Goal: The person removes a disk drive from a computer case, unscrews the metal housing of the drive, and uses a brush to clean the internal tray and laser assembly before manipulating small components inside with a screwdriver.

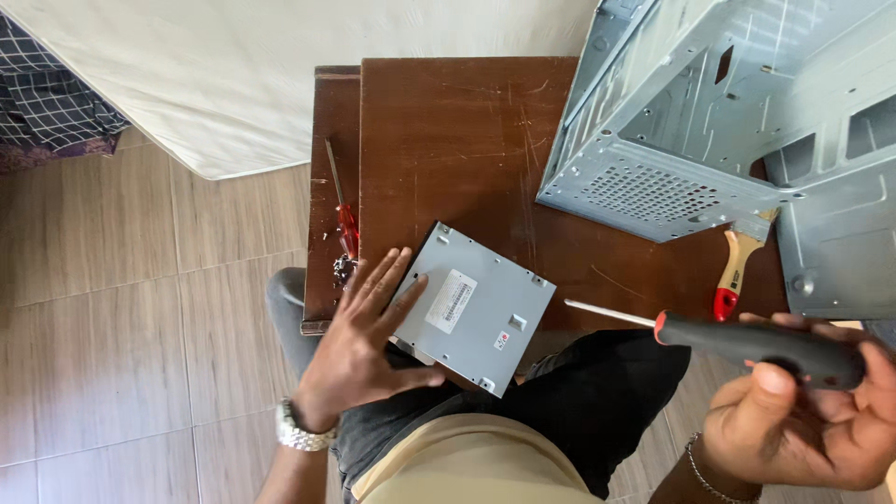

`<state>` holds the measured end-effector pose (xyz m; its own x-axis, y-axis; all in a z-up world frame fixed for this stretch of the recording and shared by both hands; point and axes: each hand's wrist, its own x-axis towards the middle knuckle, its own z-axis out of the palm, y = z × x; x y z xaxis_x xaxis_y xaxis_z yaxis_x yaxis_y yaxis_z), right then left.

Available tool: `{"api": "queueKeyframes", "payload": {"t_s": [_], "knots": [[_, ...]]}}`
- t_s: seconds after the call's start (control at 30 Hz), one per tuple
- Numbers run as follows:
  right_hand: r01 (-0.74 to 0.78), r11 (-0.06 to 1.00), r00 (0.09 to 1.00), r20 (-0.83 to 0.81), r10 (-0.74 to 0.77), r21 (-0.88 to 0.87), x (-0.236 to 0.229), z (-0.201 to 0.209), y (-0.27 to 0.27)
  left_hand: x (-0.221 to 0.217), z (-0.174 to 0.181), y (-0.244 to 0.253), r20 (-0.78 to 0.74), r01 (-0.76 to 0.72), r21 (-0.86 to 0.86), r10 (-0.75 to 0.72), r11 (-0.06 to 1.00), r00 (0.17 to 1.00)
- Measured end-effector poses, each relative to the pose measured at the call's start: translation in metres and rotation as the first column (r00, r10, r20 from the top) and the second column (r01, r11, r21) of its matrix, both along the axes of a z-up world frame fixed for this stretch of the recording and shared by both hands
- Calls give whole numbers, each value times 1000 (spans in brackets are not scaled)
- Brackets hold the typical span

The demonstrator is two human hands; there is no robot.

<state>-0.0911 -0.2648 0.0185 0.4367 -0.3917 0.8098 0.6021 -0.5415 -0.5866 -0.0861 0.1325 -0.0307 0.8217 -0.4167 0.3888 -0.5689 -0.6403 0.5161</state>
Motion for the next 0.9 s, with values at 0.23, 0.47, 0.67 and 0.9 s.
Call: {"api": "queueKeyframes", "payload": {"t_s": [0.23, 0.47, 0.67, 0.9], "knots": [[-110, 990, 994, -20, 108, -86, 8, 42, 28, -20, -25, -57, 123, -196, 2, 194, 981, 973], [-236, 962, 970, -94, 225, -135, 11, 64, 62, -31, -20, -99, 220, -364, -20, 359, 931, 907], [-430, 886, 903, -87, 421, -172, 34, 59, 75, -37, -8, -116, 141, -407, -31, 407, 913, 902], [-504, 760, 857, -129, 498, -411, 73, 62, 99, -13, 1, -83, 32, -119, -142, 125, 983, 992]]}}
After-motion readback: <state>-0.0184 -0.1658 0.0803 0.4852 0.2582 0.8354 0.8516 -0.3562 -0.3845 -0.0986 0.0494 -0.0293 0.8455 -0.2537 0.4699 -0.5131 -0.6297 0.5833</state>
